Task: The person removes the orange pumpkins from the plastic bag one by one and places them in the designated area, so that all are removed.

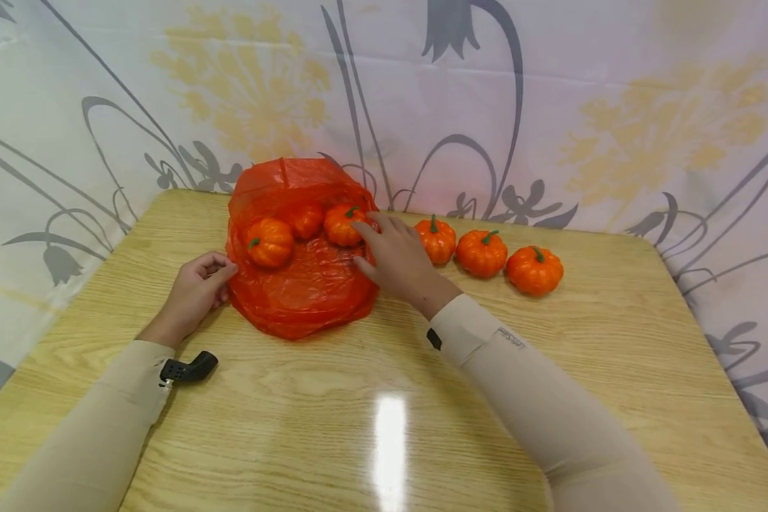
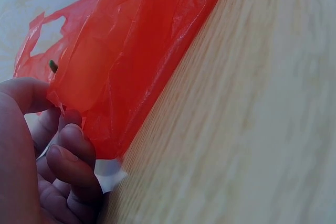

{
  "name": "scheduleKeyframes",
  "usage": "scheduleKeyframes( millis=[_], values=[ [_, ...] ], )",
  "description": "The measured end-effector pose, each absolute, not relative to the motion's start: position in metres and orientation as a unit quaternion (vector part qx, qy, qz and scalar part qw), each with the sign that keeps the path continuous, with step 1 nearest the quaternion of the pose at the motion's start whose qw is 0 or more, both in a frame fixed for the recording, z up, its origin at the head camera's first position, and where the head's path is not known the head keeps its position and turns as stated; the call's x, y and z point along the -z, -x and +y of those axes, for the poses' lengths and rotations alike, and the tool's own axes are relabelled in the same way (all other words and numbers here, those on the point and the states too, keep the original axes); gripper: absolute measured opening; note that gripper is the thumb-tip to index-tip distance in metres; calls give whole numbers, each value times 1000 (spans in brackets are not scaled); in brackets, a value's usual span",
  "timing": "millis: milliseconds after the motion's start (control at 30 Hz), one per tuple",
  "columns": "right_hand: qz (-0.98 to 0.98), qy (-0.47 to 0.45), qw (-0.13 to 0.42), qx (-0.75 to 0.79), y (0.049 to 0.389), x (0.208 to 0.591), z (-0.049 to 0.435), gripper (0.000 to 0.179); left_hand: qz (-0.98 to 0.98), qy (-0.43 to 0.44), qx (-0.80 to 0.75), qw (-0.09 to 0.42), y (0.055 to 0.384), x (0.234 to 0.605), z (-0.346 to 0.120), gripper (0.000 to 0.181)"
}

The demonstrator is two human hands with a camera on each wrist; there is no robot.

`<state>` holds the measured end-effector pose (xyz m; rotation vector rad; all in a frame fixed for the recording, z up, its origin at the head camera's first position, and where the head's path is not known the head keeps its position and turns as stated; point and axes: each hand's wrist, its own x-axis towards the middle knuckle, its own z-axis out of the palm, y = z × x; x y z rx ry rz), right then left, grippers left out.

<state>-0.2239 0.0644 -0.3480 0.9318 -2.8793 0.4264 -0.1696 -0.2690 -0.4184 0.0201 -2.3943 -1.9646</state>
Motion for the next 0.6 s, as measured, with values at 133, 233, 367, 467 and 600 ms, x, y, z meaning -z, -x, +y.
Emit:
scheduleKeyframes(
  millis=[133,233,367,467,600],
  values=[
    [-940,-310,44,-138,229,348,60,58,-774,-5,632,24,170,418,-269,17],
    [-939,-314,43,-130,232,347,55,59,-774,-5,632,27,171,418,-269,16],
    [-941,-316,35,-118,236,346,51,60,-770,-4,637,25,171,419,-269,16],
    [-941,-319,32,-110,237,346,47,60,-770,-3,637,25,172,421,-269,16],
    [-941,-325,39,-90,241,348,41,58,-771,-1,636,34,172,423,-269,14]
  ],
)
